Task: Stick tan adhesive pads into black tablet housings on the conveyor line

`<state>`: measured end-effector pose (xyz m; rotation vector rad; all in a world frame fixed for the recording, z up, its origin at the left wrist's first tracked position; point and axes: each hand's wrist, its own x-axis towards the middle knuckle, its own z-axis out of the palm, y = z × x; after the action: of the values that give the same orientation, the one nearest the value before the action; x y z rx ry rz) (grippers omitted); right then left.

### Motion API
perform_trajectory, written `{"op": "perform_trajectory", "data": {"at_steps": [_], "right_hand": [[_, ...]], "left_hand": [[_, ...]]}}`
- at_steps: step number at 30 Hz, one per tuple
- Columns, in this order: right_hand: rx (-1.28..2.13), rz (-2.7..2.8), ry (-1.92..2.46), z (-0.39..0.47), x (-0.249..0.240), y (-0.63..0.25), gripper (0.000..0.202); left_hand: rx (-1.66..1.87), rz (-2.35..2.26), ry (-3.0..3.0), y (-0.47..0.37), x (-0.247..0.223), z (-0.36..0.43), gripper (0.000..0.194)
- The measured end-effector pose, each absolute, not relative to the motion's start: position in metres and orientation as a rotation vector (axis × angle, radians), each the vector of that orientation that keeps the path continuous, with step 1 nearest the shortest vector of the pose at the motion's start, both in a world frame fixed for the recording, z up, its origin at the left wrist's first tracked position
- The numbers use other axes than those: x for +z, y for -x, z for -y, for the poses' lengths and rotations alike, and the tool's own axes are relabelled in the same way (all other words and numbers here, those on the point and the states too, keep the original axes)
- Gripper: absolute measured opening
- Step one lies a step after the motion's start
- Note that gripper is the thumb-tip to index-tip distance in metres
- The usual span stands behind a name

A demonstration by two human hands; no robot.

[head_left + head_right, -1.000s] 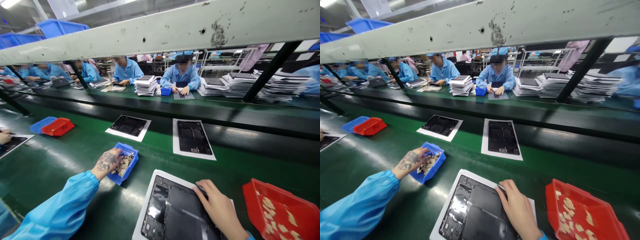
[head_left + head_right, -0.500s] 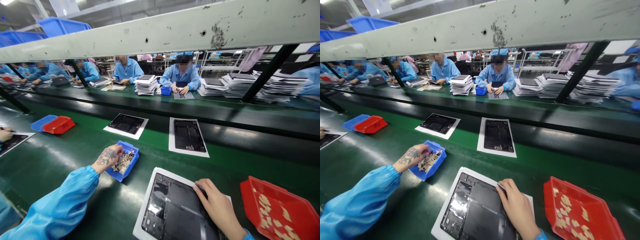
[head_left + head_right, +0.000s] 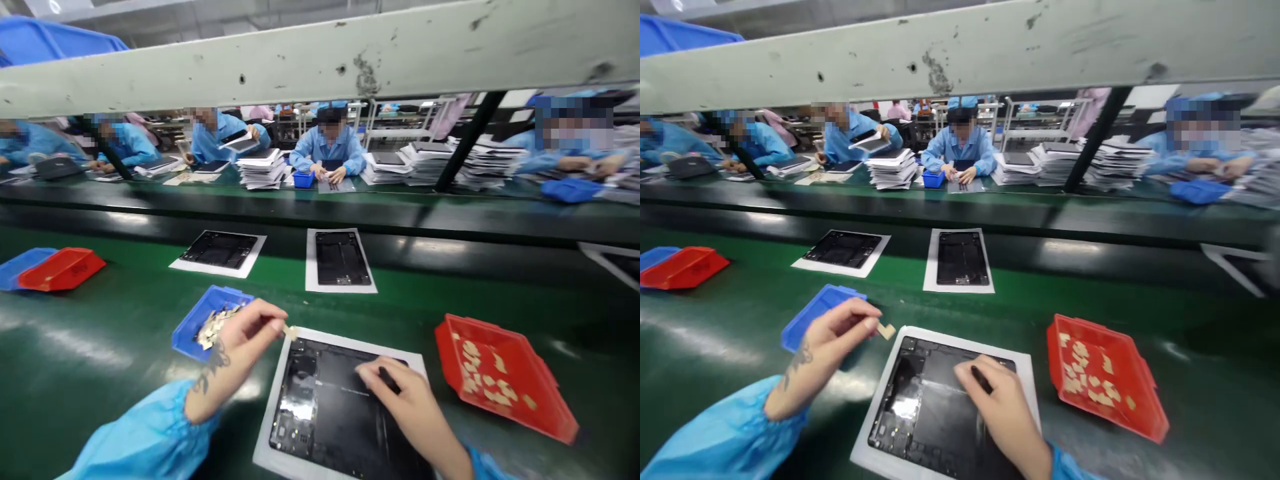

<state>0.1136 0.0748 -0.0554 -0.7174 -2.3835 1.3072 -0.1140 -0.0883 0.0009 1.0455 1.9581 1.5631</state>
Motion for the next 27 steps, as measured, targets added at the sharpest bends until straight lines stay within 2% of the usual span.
{"op": "perform_trajectory", "data": {"at_steps": [4,8,17,27], "right_hand": [[1.534,2.157,0.76,-0.063,-0.031,-0.125,0.023],[1.694,1.74,0.818,-0.075,-0.024,-0.152,0.028],[1.511,1.678,0.914,-0.109,-0.034,-0.218,0.026],[1.507,1.528,0.993,-0.129,-0.047,-0.238,0.023]], "left_hand": [[1.438,-1.593,-1.137,0.051,-0.001,0.036,0.015],[1.397,-1.329,-1.069,0.013,-0.004,-0.009,0.016],[1.254,-1.029,-0.923,-0.054,-0.019,-0.068,0.02],[1.131,-1.028,-0.962,-0.071,-0.025,-0.093,0.024]]}}
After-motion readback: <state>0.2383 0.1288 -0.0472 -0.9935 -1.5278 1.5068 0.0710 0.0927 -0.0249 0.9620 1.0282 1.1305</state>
